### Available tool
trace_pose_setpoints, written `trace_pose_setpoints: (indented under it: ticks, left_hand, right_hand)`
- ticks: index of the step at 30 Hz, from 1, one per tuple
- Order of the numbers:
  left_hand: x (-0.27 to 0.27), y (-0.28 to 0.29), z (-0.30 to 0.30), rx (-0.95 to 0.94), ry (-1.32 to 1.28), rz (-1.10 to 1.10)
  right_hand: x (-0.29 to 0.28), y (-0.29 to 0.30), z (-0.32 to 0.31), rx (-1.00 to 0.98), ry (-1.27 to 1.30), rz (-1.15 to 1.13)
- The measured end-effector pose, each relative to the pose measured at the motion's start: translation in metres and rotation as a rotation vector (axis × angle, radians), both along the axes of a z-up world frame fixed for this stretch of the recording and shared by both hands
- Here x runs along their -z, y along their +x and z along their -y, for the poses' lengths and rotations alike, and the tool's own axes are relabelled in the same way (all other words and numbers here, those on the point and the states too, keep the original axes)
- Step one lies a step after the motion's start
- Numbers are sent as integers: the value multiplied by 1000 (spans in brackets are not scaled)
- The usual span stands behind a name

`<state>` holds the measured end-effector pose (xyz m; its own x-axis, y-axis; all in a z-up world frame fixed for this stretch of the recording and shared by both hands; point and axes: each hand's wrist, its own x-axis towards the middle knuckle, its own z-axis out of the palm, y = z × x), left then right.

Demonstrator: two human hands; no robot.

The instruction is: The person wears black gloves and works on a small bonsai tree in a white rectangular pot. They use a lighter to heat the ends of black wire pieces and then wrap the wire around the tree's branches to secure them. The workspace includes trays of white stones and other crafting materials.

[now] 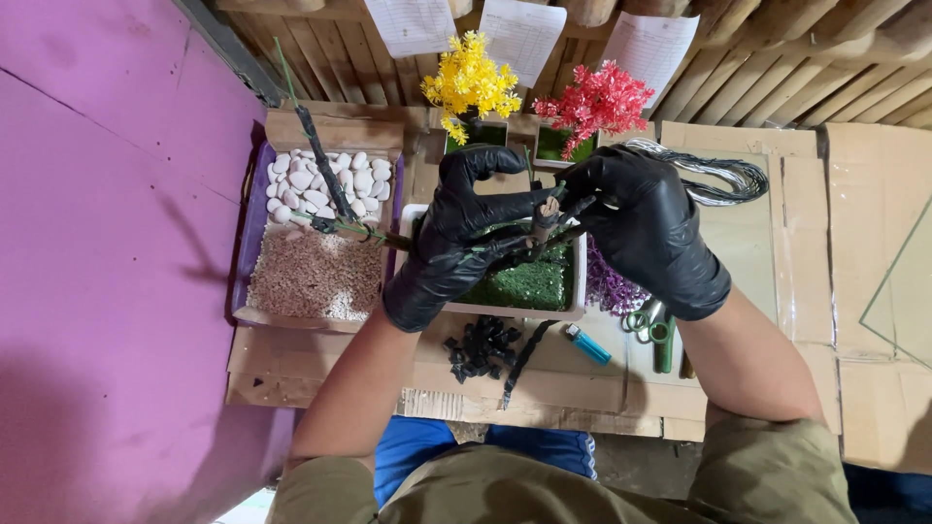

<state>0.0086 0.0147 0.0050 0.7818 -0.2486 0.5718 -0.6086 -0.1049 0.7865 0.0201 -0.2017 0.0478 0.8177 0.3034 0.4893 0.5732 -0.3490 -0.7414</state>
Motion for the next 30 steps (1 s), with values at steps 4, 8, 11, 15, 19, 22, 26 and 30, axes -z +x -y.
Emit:
trace_pose_setpoints:
  ticks: [4, 8, 11, 15, 19, 22, 26, 30]
  left_hand:
    - [-3, -2, 0, -51, -27, -23]
    - [-9, -1, -4, 11, -23, -47]
    - [17, 15, -3, 13, -18, -52]
    - [-2, 1, 3, -28, -50, -73]
    - [-39, -6, 9, 16, -298, -598]
    - [-43, 1, 10, 16, -198, -482]
    - [-27, 10, 7, -86, -94, -208]
    - [16, 27, 3, -84, -52, 13]
  right_hand:
    - [-14, -4, -12, -42, 49, 4]
    - [-21, 6, -11, -111, -48, 40]
    - [-22, 24, -9, -223, -113, 87]
    - [-50, 36, -19, -463, -159, 100]
    - [-58, 56, -16, -658, -314, 273]
    - [-63, 59, -24, -817, -283, 162]
    - [-61, 69, -30, -878, -324, -168]
    - [-44, 73, -43, -1001, -224, -94]
